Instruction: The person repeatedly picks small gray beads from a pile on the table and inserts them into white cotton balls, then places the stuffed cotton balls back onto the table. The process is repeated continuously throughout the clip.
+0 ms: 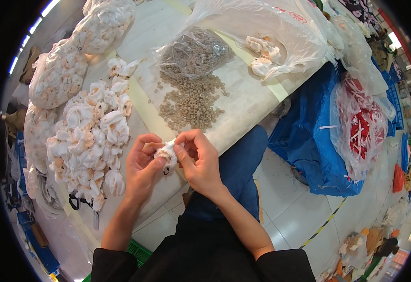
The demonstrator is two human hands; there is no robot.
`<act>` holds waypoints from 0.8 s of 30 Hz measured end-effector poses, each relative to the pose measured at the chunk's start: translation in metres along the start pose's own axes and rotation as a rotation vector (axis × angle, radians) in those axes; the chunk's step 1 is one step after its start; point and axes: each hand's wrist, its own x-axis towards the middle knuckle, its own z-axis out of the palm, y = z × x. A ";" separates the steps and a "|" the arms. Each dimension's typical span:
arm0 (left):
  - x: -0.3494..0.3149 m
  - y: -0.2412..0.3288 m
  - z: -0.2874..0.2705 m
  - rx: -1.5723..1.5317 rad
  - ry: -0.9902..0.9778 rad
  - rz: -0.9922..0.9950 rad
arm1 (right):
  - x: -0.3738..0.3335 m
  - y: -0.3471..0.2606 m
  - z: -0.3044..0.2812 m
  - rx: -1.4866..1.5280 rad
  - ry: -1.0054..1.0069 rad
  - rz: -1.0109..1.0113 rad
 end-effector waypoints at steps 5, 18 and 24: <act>-0.002 -0.006 -0.006 0.023 -0.006 0.057 | 0.004 0.002 0.001 -0.198 0.056 -0.181; -0.001 -0.002 0.006 0.473 0.078 0.225 | 0.002 -0.004 -0.003 -0.798 0.007 -0.534; 0.002 0.005 0.008 0.622 -0.084 0.303 | -0.002 -0.012 -0.006 -0.566 -0.120 -0.448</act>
